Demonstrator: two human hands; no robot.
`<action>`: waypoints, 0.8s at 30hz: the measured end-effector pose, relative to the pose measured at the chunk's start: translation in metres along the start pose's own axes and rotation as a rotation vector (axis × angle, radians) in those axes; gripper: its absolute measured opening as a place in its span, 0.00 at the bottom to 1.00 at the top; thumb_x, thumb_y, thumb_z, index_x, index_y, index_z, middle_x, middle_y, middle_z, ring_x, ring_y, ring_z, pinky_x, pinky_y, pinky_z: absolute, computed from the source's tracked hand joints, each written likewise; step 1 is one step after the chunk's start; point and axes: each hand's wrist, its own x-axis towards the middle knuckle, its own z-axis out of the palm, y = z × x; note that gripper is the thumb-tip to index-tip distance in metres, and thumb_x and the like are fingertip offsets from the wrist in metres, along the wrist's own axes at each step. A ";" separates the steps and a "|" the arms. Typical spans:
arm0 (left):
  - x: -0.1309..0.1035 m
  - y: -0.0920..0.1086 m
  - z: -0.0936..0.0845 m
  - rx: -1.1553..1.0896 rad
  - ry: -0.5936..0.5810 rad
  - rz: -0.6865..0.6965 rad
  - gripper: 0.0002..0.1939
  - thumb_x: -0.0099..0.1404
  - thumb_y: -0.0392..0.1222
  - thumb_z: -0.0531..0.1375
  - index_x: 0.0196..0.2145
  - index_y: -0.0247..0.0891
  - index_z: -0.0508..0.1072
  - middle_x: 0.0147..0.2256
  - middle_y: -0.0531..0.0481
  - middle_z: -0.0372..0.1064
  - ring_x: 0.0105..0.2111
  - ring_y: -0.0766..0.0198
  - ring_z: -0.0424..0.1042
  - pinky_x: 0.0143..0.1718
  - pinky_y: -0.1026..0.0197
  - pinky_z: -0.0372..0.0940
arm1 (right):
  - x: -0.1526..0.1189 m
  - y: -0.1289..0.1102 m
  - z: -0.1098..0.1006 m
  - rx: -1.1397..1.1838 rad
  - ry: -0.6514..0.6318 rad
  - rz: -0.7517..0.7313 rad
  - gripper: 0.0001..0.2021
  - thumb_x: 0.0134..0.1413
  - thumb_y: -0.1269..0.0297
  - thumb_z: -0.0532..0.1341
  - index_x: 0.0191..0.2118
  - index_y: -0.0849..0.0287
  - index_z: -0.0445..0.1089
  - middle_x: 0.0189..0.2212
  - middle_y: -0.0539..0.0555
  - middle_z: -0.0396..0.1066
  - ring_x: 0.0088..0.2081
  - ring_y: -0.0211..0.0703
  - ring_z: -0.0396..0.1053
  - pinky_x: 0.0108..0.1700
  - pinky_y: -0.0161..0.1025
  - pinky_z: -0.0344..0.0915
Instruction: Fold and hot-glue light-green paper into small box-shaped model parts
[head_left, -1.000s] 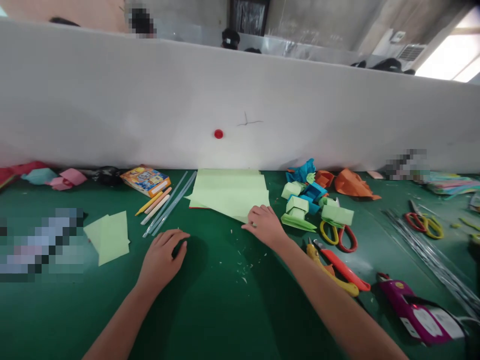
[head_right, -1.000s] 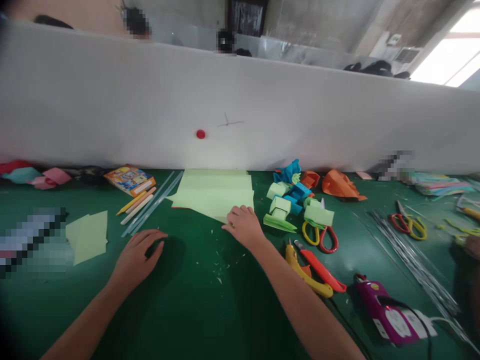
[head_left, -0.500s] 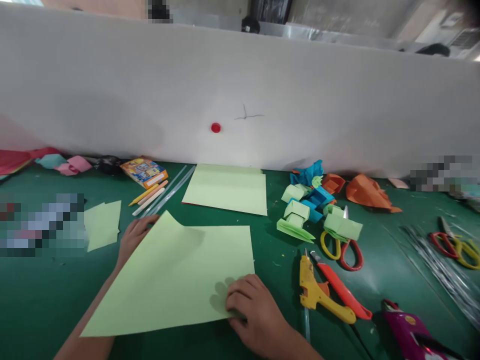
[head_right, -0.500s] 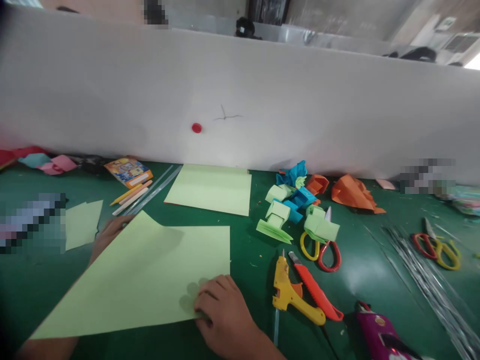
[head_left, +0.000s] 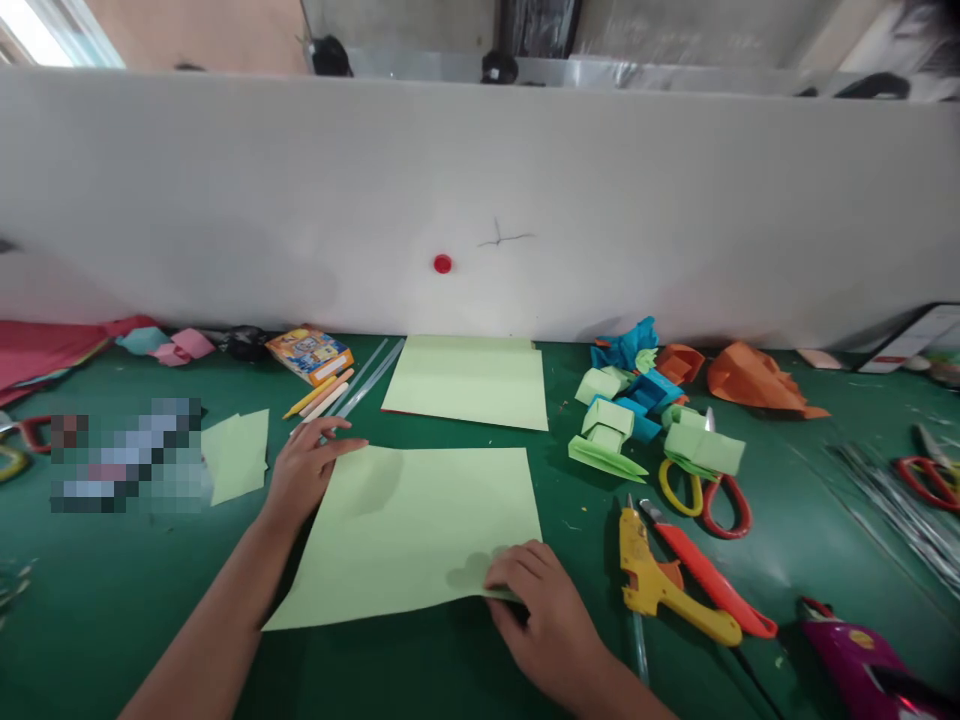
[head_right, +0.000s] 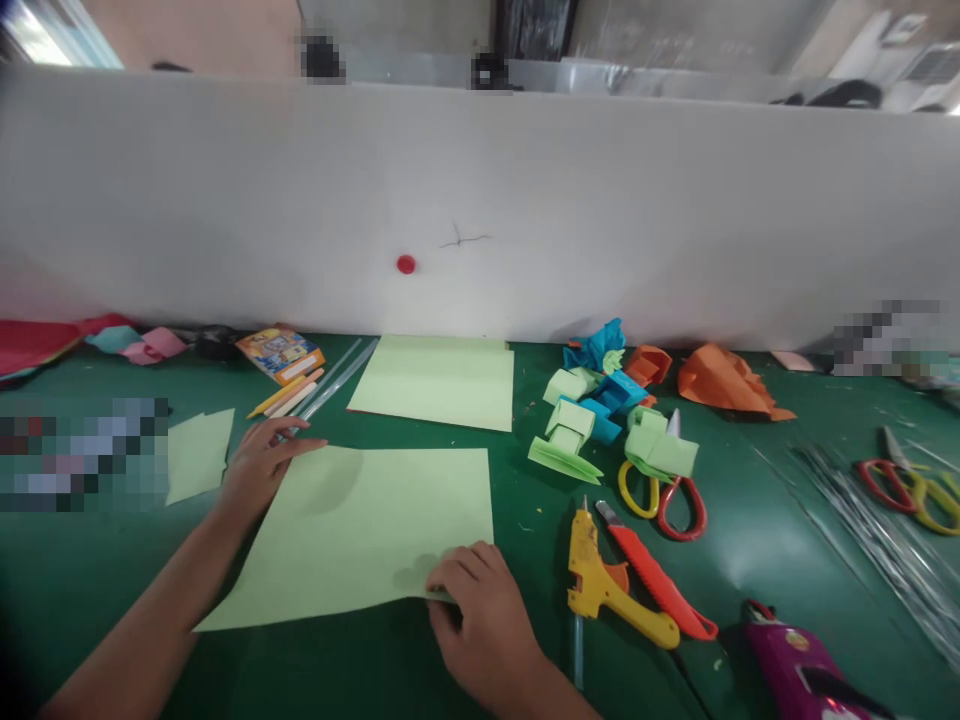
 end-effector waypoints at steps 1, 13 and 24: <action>0.000 0.001 0.000 0.005 0.003 0.010 0.24 0.67 0.31 0.50 0.39 0.49 0.84 0.49 0.45 0.73 0.42 0.58 0.72 0.52 0.51 0.68 | 0.000 0.000 -0.002 -0.031 0.005 -0.002 0.10 0.55 0.79 0.59 0.36 0.55 0.69 0.35 0.52 0.74 0.38 0.46 0.68 0.41 0.42 0.64; -0.003 0.030 0.005 0.042 -0.003 0.100 0.18 0.63 0.34 0.54 0.32 0.46 0.83 0.49 0.45 0.74 0.43 0.55 0.74 0.49 0.51 0.68 | -0.001 0.002 -0.043 -0.440 -0.129 0.147 0.18 0.54 0.76 0.63 0.49 0.53 0.75 0.51 0.58 0.75 0.53 0.59 0.69 0.56 0.56 0.63; -0.009 0.061 0.007 0.160 0.143 0.044 0.14 0.64 0.32 0.56 0.31 0.45 0.81 0.46 0.47 0.76 0.39 0.53 0.75 0.43 0.50 0.63 | 0.006 -0.027 0.027 -0.357 -0.213 -0.238 0.09 0.60 0.54 0.67 0.40 0.52 0.73 0.38 0.51 0.77 0.39 0.48 0.71 0.40 0.44 0.66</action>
